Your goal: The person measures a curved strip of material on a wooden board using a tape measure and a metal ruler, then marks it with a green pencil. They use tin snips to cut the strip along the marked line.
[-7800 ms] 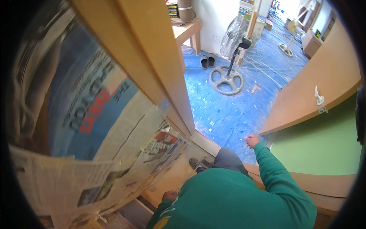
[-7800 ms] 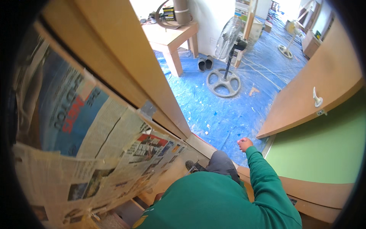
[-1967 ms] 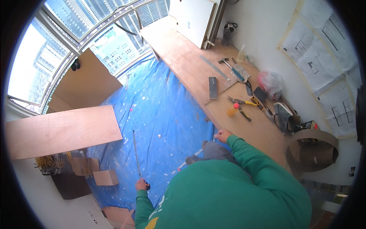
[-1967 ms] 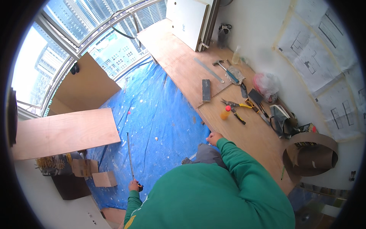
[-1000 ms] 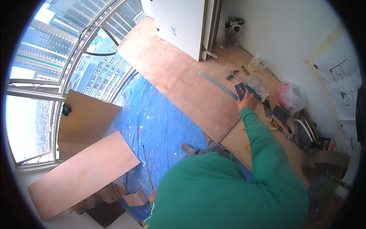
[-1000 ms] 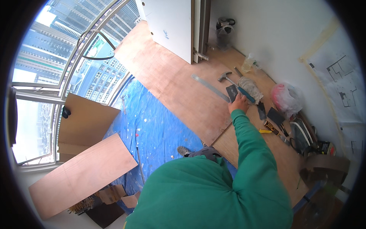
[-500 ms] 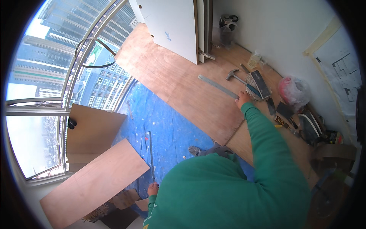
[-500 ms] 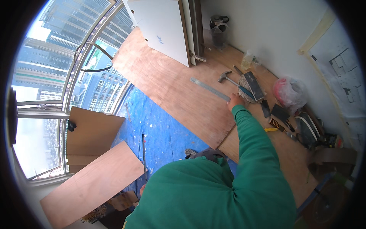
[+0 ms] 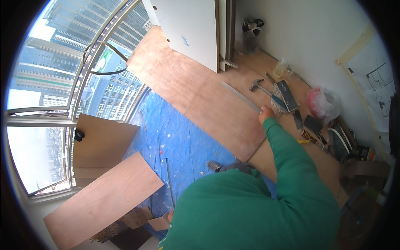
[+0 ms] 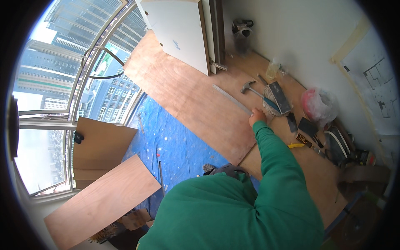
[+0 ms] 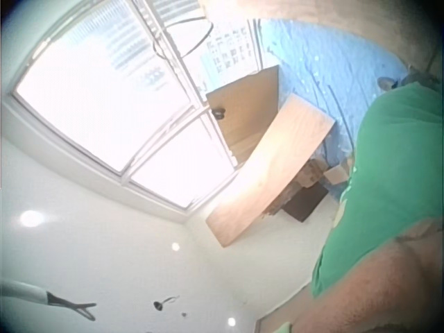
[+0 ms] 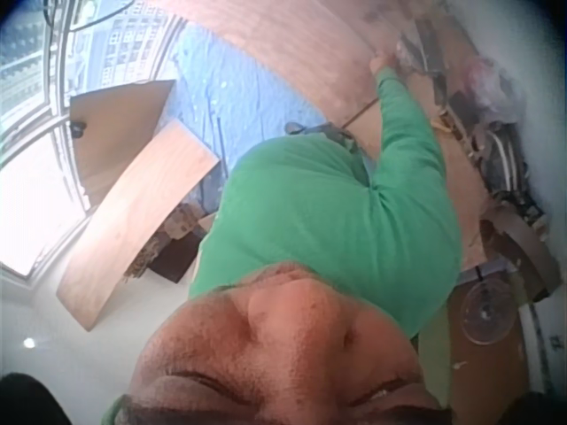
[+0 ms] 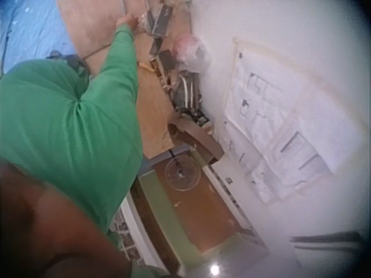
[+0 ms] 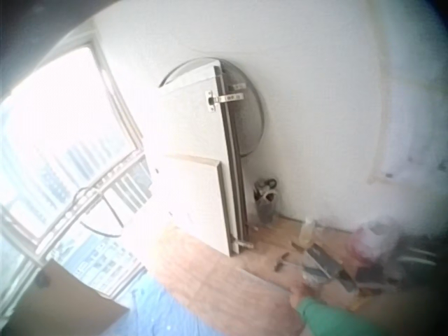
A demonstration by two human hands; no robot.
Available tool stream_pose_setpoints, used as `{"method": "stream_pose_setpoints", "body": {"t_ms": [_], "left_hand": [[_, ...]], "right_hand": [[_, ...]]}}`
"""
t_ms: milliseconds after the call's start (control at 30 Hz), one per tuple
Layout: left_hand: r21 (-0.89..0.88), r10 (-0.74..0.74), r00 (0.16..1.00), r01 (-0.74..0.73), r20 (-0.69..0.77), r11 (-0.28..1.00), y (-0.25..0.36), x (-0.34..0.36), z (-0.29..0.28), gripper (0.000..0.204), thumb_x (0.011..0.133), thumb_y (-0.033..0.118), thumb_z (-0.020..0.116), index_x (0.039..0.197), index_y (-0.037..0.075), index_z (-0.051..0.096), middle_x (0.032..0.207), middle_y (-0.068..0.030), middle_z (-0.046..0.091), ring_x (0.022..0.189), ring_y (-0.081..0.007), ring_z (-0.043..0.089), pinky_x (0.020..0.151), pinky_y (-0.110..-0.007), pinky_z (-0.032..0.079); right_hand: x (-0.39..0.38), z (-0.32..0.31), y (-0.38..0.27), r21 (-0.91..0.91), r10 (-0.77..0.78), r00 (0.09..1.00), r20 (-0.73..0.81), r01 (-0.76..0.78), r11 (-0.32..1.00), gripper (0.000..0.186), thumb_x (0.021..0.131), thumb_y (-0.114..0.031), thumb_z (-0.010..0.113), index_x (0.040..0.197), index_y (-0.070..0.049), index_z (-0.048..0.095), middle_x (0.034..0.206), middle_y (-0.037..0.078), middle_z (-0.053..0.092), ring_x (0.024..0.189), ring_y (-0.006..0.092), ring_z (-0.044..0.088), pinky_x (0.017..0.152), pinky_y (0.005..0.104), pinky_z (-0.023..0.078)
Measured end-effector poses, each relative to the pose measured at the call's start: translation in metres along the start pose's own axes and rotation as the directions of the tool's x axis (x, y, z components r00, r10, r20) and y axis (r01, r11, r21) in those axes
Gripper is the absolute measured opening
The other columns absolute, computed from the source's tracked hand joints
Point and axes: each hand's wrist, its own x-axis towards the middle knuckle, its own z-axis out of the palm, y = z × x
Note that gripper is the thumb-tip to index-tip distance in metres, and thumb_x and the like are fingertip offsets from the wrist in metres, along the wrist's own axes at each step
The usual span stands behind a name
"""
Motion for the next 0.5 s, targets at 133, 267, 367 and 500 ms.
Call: {"method": "stream_pose_setpoints", "body": {"t_ms": [133, 267, 367, 500], "left_hand": [[-0.010, -0.021, 1.000, 0.021, -0.007, 1.000, -0.003, -0.004, -0.001, 0.042, 0.099, 0.037, 0.056, 0.091, 0.001, 0.075, 0.080, -0.0159, 0.073, 0.075, -0.0292, 0.070, 0.071, -0.043, 0.053], [-0.010, -0.012, 1.000, 0.012, 0.009, 1.000, 0.003, 0.000, 0.002, 0.041, 0.099, 0.037, 0.056, 0.091, 0.001, 0.075, 0.080, -0.0161, 0.073, 0.075, -0.0292, 0.070, 0.071, -0.043, 0.053], [0.000, 0.002, 1.000, -0.002, 0.020, 1.000, 0.008, 0.003, 0.001, 0.041, 0.099, 0.036, 0.056, 0.091, 0.001, 0.075, 0.080, -0.0162, 0.073, 0.075, -0.0293, 0.070, 0.071, -0.043, 0.053], [0.015, 0.032, 0.999, -0.032, 0.031, 0.999, 0.010, 0.008, -0.006, 0.041, 0.099, 0.036, 0.056, 0.091, 0.001, 0.075, 0.080, -0.0164, 0.073, 0.075, -0.0293, 0.070, 0.071, -0.043, 0.053]], "right_hand": [[-0.008, -0.007, 0.008, 0.186, 0.004, 0.996, -0.090, 0.012, 0.982, 0.026, 0.092, -0.014, 0.059, 0.115, -0.004, 0.064, 0.116, 0.022, 0.068, 0.108, 0.0422, 0.065, 0.095, 0.0498, 0.052], [0.007, -0.023, 0.046, 0.241, 0.077, 0.980, -0.181, -0.032, 0.970, 0.026, 0.091, -0.015, 0.059, 0.113, -0.001, 0.063, 0.115, 0.025, 0.068, 0.108, 0.0441, 0.065, 0.092, 0.0511, 0.052], [0.030, -0.028, 0.074, 0.276, 0.089, 0.966, -0.241, -0.020, 0.961, 0.028, 0.092, -0.017, 0.059, 0.114, 0.000, 0.061, 0.117, 0.026, 0.067, 0.109, 0.0450, 0.064, 0.093, 0.0512, 0.052], [0.063, -0.037, 0.068, 0.164, 0.108, 0.939, -0.328, -0.056, 0.985, 0.029, 0.094, -0.018, 0.055, 0.117, -0.002, 0.061, 0.120, 0.025, 0.066, 0.113, 0.0448, 0.062, 0.097, 0.0515, 0.051]]}}
